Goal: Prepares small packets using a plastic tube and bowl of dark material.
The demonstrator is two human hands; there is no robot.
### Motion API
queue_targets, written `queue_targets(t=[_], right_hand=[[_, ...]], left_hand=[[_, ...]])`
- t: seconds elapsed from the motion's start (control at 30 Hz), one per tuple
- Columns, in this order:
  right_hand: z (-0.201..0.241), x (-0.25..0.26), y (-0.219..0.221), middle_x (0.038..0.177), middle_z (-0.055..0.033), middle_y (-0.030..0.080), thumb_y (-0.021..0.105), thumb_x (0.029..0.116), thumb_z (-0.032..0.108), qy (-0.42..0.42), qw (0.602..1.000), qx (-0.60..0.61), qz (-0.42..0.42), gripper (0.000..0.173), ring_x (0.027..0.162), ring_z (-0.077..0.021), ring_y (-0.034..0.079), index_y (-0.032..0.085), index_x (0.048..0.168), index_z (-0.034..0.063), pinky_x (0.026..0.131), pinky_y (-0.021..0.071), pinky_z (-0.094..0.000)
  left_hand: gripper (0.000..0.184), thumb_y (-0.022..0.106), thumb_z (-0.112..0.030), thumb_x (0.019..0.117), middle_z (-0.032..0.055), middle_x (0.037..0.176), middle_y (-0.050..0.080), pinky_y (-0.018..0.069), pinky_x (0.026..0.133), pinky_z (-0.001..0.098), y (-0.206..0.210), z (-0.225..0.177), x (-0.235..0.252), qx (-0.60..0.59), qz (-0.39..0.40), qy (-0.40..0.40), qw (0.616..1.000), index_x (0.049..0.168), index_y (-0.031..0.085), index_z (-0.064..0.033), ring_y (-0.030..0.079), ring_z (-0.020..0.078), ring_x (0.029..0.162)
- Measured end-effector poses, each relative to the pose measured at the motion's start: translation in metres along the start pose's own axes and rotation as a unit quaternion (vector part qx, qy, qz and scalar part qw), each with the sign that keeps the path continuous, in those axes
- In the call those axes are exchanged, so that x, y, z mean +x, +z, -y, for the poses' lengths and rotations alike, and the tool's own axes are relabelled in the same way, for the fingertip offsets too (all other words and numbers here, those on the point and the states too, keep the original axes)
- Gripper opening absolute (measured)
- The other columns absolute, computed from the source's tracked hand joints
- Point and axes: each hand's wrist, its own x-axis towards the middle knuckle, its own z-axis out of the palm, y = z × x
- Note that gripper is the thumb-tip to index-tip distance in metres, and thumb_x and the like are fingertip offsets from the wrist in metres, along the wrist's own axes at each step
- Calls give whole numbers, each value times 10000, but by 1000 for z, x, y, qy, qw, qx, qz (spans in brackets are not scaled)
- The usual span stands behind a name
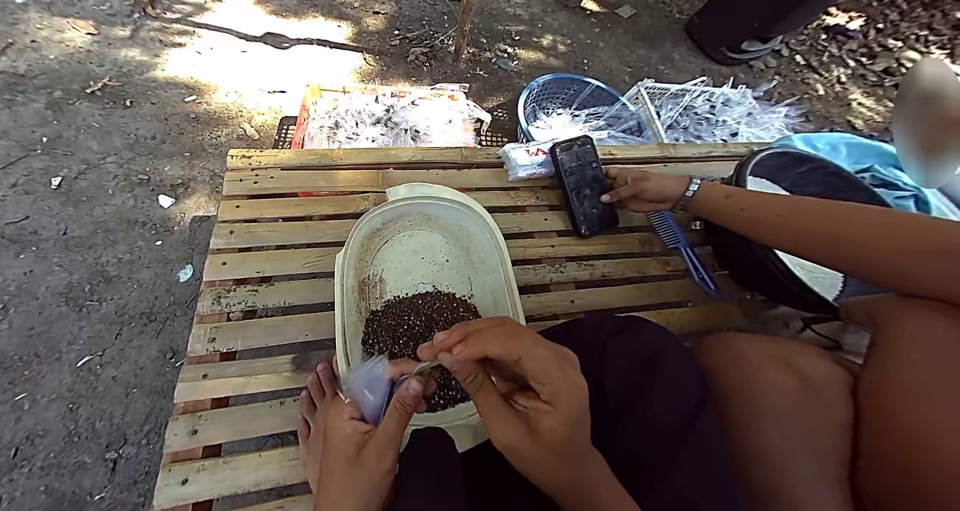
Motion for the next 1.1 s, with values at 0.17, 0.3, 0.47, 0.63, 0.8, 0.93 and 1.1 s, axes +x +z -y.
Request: queue_targets(t=[0.17, 0.3, 0.47, 0.63, 0.8, 0.93, 1.1], right_hand=[[54, 34, 4, 714, -180, 691, 602, 782, -148, 38, 997, -53, -34, 49, 698, -63, 680, 602, 732, -145, 712, 532, -124], [50, 28, 3, 765, -168, 680, 594, 817, -119, -8, 995, -62, -78, 33, 774, -45, 666, 593, 786, -130, 760, 520, -122], [24, 12, -2, 883, -12, 633, 446, 1008, 30, 20, 993, -35, -115, 161, 789, 0, 628, 601, 1029, 65, 708, 533, -153], [7, 1, -3, 896, -13, 643, 484, 1007, 113, 126, 991, -35, 9, 226, 761, -15, 593, 663, 1112, 25, 676, 504, -160], [3, -3, 5, 876, -35, 661, 759, 898, 349, 128, 987, -38, 95, 392, 773, 10, 559, 733, 1058, -8, 654, 437, -109], [5, 0, 10, 839, -52, 687, 719, 942, 172, 104, 992, -30, 70, 186, 795, -33, 645, 773, 904, -2, 712, 535, -144], [53, 32, -3, 646, -94, 646, 716, 779, -67, 123, 990, -46, -49, 100, 609, -6, 561, 653, 714, -110, 601, 441, -116]], left_hand=[[98, 638, -51, 953, -50, 745, 729, 580, 675, 200, -1, 0, 1, 23, -16, -8, 1000, 902, 719, -66, 670, 26, 648], [154, 554, -26, 987, -44, 750, 723, 560, 647, 181, -1, -1, 0, 15, -24, -27, 999, 933, 696, -51, 658, 21, 648], [143, 421, -125, 1085, -9, 799, 738, 556, 639, 187, -1, 0, 0, -73, -11, -36, 997, 1106, 556, -86, 675, 45, 664], [220, 424, -124, 1061, 8, 839, 715, 552, 640, 216, 0, -5, -2, -119, 7, -65, 991, 1003, 634, -92, 658, 65, 693], [131, 754, -170, 907, -92, 959, 715, 557, 817, 196, -6, 1, 0, -46, 50, 43, 997, 1033, 724, -191, 665, 3, 889], [252, 823, -146, 833, -81, 958, 751, 596, 802, 221, -4, -2, -6, -63, 14, 11, 998, 1055, 707, -177, 703, 23, 863], [243, 409, -22, 1054, -6, 773, 705, 625, 674, 272, 0, -8, -2, -181, -86, -78, 977, 960, 623, -84, 691, 86, 659]])
